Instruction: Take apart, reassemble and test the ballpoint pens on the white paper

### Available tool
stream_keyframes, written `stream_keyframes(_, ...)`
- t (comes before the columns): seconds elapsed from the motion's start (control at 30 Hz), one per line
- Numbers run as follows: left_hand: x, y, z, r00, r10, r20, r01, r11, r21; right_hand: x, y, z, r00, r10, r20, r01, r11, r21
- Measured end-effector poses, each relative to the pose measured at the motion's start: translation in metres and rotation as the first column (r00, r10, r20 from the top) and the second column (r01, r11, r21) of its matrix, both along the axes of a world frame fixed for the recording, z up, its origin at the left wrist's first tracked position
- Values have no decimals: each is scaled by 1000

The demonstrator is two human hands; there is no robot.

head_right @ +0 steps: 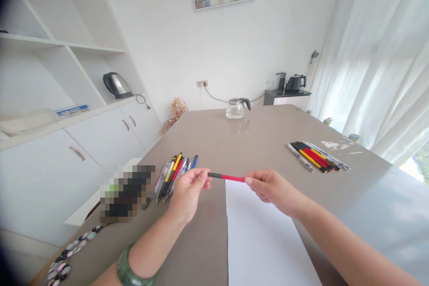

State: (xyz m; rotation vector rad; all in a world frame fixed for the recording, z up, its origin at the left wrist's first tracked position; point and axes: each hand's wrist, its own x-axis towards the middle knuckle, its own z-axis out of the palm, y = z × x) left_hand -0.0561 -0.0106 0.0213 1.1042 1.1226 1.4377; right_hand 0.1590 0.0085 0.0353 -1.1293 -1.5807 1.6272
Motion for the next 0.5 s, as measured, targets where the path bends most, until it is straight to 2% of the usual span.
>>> stream_keyframes(0.13, -2, -2, 2, 997, 26, -79, -18, 995, 96, -1, -4, 0, 981, -1, 195, -29, 988, 152)
stream_keyframes(0.27, -4, -1, 1, 991, 43, -124, -31, 994, 101, -5, -8, 0, 973, -31, 230, -20, 976, 217)
stream_keyframes(0.37, -4, -1, 1, 1000, 11, -10, -10, 998, 57, -7, -9, -1, 972, -41, 231, -8, 978, 206)
stream_keyframes(0.5, -1, -2, 2, 973, -129, 190, 128, 992, 21, -6, -7, -2, 971, -84, 223, 35, 976, 215)
